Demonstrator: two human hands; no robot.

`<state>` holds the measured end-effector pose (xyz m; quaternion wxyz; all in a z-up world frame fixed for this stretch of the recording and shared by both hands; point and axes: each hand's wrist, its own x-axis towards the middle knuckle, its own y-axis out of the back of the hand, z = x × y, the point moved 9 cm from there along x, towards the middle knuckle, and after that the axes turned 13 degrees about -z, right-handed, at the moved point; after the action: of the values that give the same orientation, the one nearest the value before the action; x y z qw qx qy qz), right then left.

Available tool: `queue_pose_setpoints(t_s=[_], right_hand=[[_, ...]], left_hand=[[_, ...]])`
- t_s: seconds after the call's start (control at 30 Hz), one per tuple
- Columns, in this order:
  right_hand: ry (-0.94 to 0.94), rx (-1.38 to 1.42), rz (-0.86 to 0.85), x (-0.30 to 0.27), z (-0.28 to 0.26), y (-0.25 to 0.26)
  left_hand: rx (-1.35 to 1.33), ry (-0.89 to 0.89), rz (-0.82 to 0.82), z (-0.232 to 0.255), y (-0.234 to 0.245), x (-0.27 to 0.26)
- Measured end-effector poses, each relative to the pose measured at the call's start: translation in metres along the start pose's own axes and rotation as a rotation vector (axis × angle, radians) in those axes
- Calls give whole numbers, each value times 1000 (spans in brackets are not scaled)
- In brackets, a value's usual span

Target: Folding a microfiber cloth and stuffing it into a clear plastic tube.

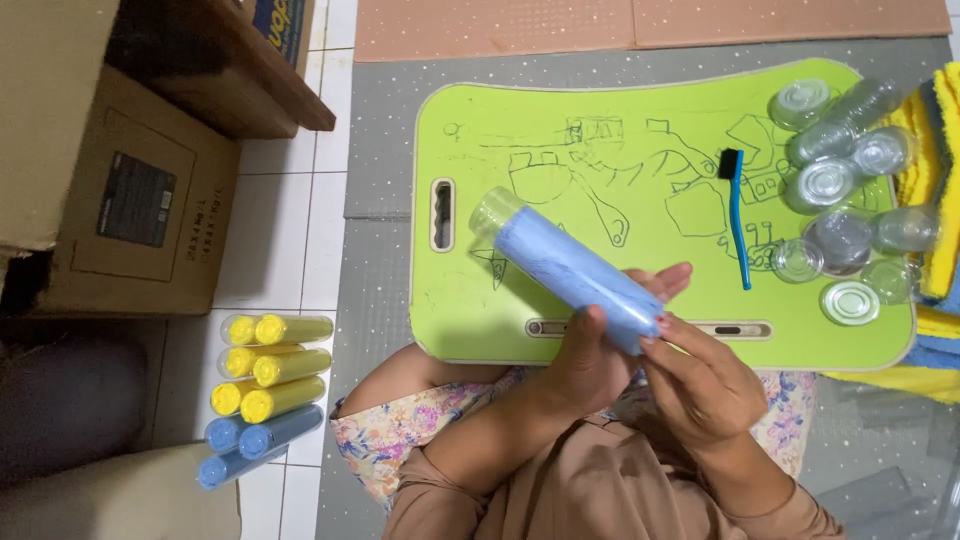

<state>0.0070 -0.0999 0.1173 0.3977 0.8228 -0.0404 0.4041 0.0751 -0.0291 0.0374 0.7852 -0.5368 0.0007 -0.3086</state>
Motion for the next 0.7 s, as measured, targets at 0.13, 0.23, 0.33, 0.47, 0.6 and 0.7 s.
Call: queue_pose_setpoints(t_s=[0.13,0.23,0.33,0.47,0.6,0.7], right_hand=[[29,-37,-3,5,-7,5],[80,-68,-136,15,-11,-13],[41,41,-123,11,-5,-14],[-96,86,-93,14,3,-4],[-161,54,-194,16,3,-20],[-74,-113,-173,22,-12,-25]], left_hand=[[-186,3,185,-2,44,-4],[-262,-117,359,15,63,-3],[-311,-88,588,19,75,-11],[-307,-149,548,30,72,-9],[-263,-170,608,35,70,-14],[-271,-199,607,33,66,-14]])
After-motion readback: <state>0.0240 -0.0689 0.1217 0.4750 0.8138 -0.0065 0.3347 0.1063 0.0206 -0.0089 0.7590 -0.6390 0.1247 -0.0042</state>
